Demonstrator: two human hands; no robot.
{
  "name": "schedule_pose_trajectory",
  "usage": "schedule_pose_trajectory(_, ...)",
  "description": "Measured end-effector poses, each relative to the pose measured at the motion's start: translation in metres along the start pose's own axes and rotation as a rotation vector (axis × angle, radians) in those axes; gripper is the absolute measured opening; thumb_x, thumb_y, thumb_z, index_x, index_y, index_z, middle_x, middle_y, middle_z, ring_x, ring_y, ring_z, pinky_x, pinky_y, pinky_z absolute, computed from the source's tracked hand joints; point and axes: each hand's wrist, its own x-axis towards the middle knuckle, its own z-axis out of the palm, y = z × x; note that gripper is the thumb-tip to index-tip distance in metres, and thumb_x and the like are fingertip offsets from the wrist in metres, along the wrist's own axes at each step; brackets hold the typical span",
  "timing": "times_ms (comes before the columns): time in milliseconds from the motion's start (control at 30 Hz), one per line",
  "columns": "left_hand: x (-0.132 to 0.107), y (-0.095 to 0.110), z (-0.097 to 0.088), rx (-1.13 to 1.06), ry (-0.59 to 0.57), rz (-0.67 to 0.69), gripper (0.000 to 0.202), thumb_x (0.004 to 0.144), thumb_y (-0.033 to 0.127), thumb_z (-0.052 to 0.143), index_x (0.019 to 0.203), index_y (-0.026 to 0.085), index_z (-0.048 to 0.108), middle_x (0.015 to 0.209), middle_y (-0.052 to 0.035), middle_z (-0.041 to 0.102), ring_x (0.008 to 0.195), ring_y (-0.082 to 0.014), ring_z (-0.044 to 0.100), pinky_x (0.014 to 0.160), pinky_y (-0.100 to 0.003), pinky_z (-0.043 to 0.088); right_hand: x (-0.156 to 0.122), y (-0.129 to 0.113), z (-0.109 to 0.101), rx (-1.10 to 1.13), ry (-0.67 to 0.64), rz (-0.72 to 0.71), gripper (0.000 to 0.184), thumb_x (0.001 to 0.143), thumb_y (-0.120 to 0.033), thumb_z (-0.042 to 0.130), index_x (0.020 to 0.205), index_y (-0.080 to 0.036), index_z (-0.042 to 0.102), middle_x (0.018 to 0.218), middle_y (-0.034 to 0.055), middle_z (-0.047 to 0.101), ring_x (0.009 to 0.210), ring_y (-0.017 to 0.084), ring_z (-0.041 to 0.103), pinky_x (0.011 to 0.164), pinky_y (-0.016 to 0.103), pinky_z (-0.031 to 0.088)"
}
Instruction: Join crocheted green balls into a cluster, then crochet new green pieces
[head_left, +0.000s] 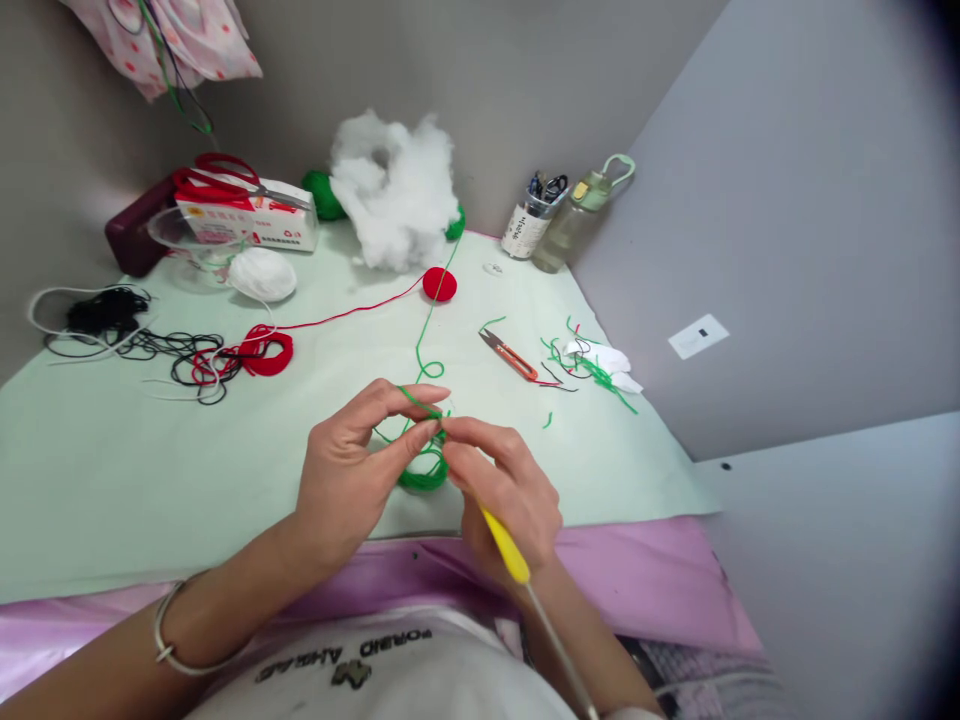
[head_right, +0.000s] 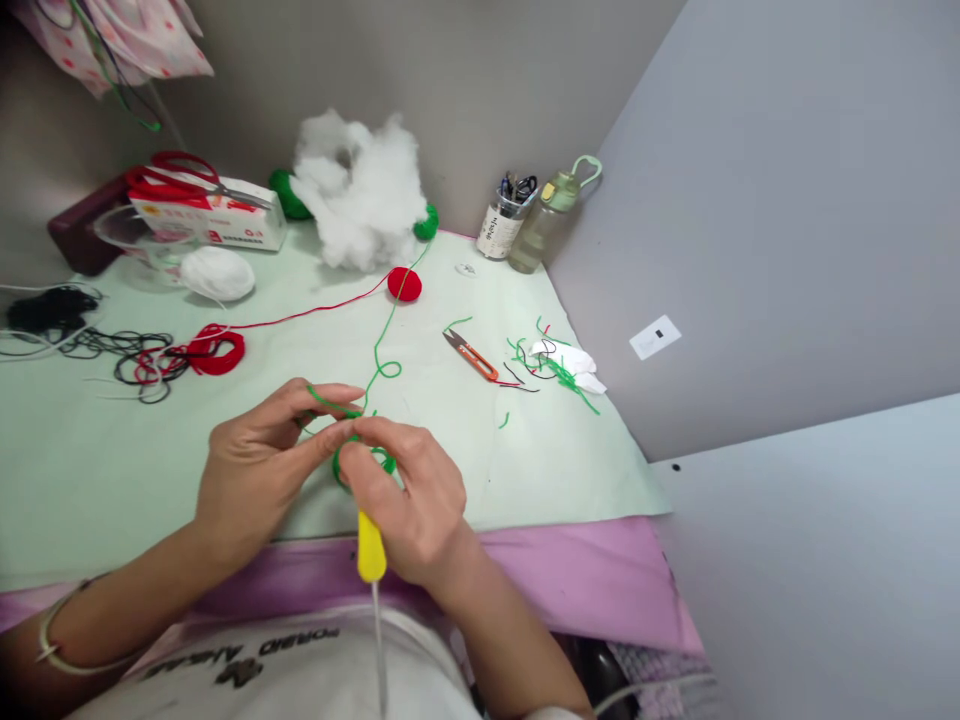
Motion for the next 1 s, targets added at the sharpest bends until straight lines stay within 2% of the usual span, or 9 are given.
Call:
schedule_pose_trajectory(167, 0.001, -0.003, 0.001, -0.200, 0.002, -0.164, 0.024, 0.079, 0.027, 0.081, 0.103, 0.025, 0.079, 0.083, -0.0007, 0.068, 0.079, -0.0157, 0.061, 0.074, -0.026, 0.049, -0.001, -0.003, 0.009, -0.076, 0.025, -0.088, 0.048, 0.090, -0.002, 0.058, 0.131, -0.027, 0.061, 0.122, 0.0112, 0.071, 0.108, 0.022, 0.070, 0.081, 0.033, 0.064)
schedule_pose_trajectory(267, 0.001, -0.003, 0.001, -0.286, -0.029, -0.204, 0.027, 0.078, 0.025, 0.082, 0.104, 0.026, 0.079, 0.081, 0.0011, 0.065, 0.077, -0.0127, 0.059, 0.073, -0.023, 0.049, 0.000, -0.002, 0.007, -0.116, 0.018, -0.072, 0.047, 0.089, -0.002, 0.061, 0.129, -0.026, 0.064, 0.120, 0.0107, 0.071, 0.105, 0.022, 0.071, 0.083, 0.033, 0.064)
schedule_pose_trajectory(433, 0.002, 0.003, -0.001, -0.498, -0.228, -0.427, 0.046, 0.077, 0.025, 0.084, 0.122, 0.029, 0.073, 0.080, 0.0029, 0.061, 0.072, -0.0089, 0.056, 0.072, -0.021, 0.047, -0.006, 0.006, 0.006, -0.172, 0.055, -0.074, 0.050, 0.087, -0.006, 0.069, 0.129, -0.033, 0.067, 0.109, 0.0059, 0.073, 0.094, 0.022, 0.071, 0.077, 0.036, 0.063)
schedule_pose_trajectory(500, 0.004, 0.004, -0.003, -0.557, -0.313, -0.530, 0.053, 0.078, 0.026, 0.084, 0.129, 0.027, 0.070, 0.081, 0.0018, 0.061, 0.072, -0.0086, 0.055, 0.072, -0.020, 0.046, -0.007, 0.010, 0.008, -0.109, 0.103, -0.044, 0.045, 0.090, -0.010, 0.067, 0.126, -0.036, 0.068, 0.107, 0.0049, 0.073, 0.092, 0.022, 0.072, 0.073, 0.036, 0.063)
schedule_pose_trajectory(567, 0.008, 0.003, -0.007, -0.572, -0.343, -0.572, 0.056, 0.078, 0.027, 0.084, 0.131, 0.025, 0.068, 0.081, 0.0011, 0.061, 0.072, -0.0087, 0.054, 0.070, -0.020, 0.045, -0.005, 0.012, 0.007, 0.021, 0.132, 0.020, 0.037, 0.093, -0.012, 0.062, 0.121, -0.035, 0.070, 0.107, 0.0049, 0.073, 0.090, 0.021, 0.072, 0.070, 0.036, 0.062)
schedule_pose_trajectory(633, 0.011, 0.003, -0.010, -0.553, -0.318, -0.551, 0.055, 0.077, 0.026, 0.084, 0.130, 0.024, 0.069, 0.078, 0.0022, 0.059, 0.069, -0.0082, 0.051, 0.068, -0.020, 0.044, 0.000, 0.011, 0.002, 0.171, 0.141, 0.103, 0.030, 0.096, -0.014, 0.058, 0.116, -0.032, 0.072, 0.102, 0.0052, 0.075, 0.087, 0.020, 0.072, 0.069, 0.037, 0.061)
schedule_pose_trajectory(767, 0.014, 0.004, -0.013, -0.421, -0.233, -0.394, 0.049, 0.075, 0.024, 0.085, 0.123, 0.024, 0.073, 0.075, 0.0031, 0.058, 0.069, -0.0091, 0.051, 0.067, -0.021, 0.044, 0.009, 0.006, -0.009, 0.394, 0.189, 0.345, 0.019, 0.098, -0.018, 0.056, 0.102, -0.026, 0.073, 0.086, 0.0045, 0.073, 0.072, 0.018, 0.068, 0.063, 0.036, 0.058)
schedule_pose_trajectory(833, 0.014, 0.004, -0.012, -0.348, -0.237, -0.332, 0.046, 0.075, 0.024, 0.084, 0.121, 0.023, 0.074, 0.076, 0.0023, 0.060, 0.071, -0.0108, 0.054, 0.069, -0.023, 0.045, 0.011, 0.005, -0.012, 0.510, 0.200, 0.449, 0.016, 0.098, -0.021, 0.057, 0.097, -0.023, 0.073, 0.084, 0.0045, 0.071, 0.066, 0.016, 0.065, 0.058, 0.033, 0.056)
schedule_pose_trajectory(1000, 0.010, 0.001, -0.007, -0.351, -0.295, -0.351, 0.056, 0.075, 0.023, 0.084, 0.129, 0.026, 0.070, 0.085, 0.0006, 0.063, 0.080, -0.0131, 0.059, 0.076, -0.025, 0.047, 0.010, 0.007, -0.006, 0.678, 0.182, 0.531, 0.013, 0.097, -0.023, 0.060, 0.096, -0.022, 0.074, 0.084, 0.0033, 0.068, 0.067, 0.014, 0.063, 0.059, 0.030, 0.054)
